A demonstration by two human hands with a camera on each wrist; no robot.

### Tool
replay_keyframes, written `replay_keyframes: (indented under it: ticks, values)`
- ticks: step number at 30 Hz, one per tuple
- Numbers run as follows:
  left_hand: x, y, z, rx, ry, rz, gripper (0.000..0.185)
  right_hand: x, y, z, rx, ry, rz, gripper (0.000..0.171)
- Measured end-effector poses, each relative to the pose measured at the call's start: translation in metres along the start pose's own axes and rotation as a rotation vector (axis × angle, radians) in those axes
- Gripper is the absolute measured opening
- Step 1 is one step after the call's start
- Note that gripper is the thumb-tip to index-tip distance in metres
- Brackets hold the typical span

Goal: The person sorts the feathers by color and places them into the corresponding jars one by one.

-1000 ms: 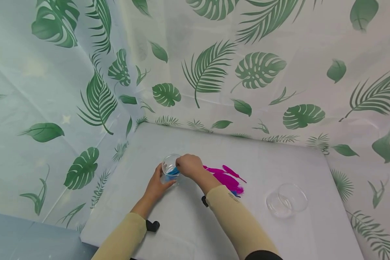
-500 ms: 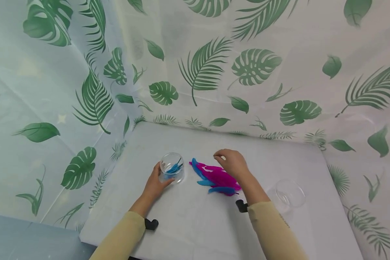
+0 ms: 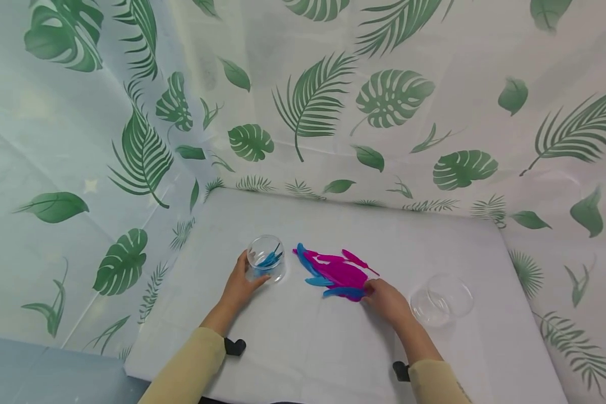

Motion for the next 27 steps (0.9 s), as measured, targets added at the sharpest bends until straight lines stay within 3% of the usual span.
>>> replay_keyframes:
  ticks: [5,12,18,27]
  values:
    - [0.003,-0.001,0.001,-0.003,-0.002,-0.003,0.100,-0.010,-0.004,0.018,-0.063,-0.019,0.024,0.035]
    - [0.004,-0.002,0.002,0.012,-0.003,-0.024,0.104,-0.014,-0.004,0.025,-0.132,-0.081,-0.010,0.015]
    - [0.001,-0.001,0.000,0.000,-0.004,-0.016,0.102,-0.012,-0.006,0.021,-0.148,-0.083,-0.051,0.012]
    - [0.001,-0.001,0.000,0.005,0.000,-0.012,0.102,-0.017,-0.009,0.016,-0.143,0.022,-0.012,0.014]
Point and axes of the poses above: each hand's wrist, its own y-axis towards the middle knuckle, its own z-axis out of the palm, x = y × z, the point moved 2 cm from there along y, towards the middle knuckle, and after that the axes turned 2 degrees about -z, right-handed, at the moved point
